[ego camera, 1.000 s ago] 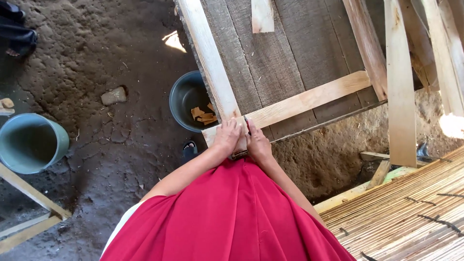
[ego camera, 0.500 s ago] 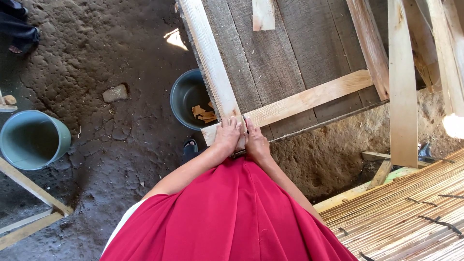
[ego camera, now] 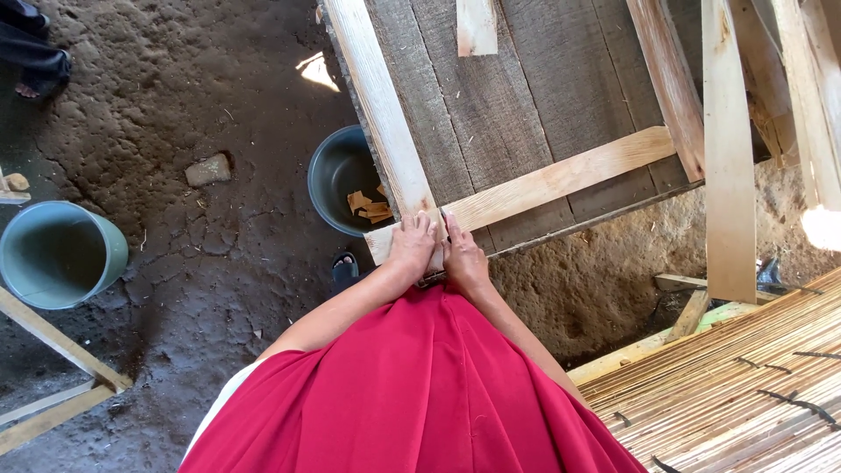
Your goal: The person uses a red utility knife to shave thin strips from a long piece of light-colored wood on a wooden workbench. They repeatedly score and peel off wood shavings, discarding them into a nearby bucket.
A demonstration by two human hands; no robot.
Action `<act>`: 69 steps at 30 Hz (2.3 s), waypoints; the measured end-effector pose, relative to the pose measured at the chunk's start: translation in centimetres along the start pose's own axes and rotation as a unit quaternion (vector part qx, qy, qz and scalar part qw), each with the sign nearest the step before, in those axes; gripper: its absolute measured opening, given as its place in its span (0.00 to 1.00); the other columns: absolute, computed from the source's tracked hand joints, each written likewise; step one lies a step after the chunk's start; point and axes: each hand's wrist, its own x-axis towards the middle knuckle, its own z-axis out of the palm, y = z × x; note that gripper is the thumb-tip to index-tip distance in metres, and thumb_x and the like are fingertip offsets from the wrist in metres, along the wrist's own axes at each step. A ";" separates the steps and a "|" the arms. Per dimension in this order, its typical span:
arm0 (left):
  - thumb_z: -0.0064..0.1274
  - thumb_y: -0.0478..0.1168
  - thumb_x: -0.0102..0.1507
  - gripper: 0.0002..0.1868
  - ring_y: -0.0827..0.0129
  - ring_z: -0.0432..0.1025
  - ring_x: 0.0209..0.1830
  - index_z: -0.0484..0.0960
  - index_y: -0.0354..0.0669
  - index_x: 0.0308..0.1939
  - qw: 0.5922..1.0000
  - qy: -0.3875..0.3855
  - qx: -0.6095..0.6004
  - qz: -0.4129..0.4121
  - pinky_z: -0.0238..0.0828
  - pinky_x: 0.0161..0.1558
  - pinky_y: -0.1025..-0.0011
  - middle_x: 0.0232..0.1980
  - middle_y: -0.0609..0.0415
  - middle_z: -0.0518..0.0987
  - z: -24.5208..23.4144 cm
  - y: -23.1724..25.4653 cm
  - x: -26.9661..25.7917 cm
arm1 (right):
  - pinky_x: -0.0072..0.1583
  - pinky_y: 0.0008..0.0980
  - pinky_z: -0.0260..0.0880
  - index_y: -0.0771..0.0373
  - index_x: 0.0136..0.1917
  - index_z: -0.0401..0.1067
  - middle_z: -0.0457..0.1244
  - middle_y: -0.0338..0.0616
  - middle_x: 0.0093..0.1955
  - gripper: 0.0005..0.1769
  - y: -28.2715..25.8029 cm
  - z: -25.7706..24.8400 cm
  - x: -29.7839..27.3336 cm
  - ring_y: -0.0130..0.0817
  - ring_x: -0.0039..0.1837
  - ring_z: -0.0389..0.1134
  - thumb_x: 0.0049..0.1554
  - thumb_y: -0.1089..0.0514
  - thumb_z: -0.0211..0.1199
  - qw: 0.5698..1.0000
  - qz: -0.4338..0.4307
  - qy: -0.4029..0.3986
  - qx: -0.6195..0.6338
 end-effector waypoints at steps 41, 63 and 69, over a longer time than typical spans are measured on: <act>0.44 0.33 0.69 0.21 0.35 0.58 0.65 0.76 0.49 0.66 0.999 0.004 0.021 -0.032 0.71 0.41 0.45 0.70 0.40 0.64 1.5 1.1 0.4 | 0.55 0.59 0.74 0.49 0.83 0.46 0.65 0.58 0.54 0.34 -0.4 -1.4 -2.7 0.64 0.56 0.72 0.66 0.50 0.49 0.995 -0.008 -0.026 -0.099; 0.41 0.35 0.71 0.21 0.39 0.59 0.67 0.77 0.51 0.67 1.000 -0.018 0.002 -0.021 0.74 0.43 0.45 0.72 0.42 0.65 0.1 0.6 -0.3 | 0.61 0.61 0.71 0.33 0.83 0.43 0.64 0.57 0.60 0.35 3.0 -0.1 -6.0 0.67 0.60 0.70 0.65 0.44 0.45 0.997 0.039 -0.057 -0.035; 0.42 0.34 0.71 0.21 0.38 0.60 0.67 0.76 0.50 0.68 1.000 -0.018 0.010 -0.015 0.74 0.43 0.47 0.72 0.40 0.64 0.2 0.3 -0.3 | 0.62 0.61 0.70 0.38 0.83 0.45 0.63 0.59 0.61 0.33 -1.3 -3.7 -5.4 0.68 0.60 0.68 0.66 0.47 0.44 0.999 0.033 -0.006 -0.006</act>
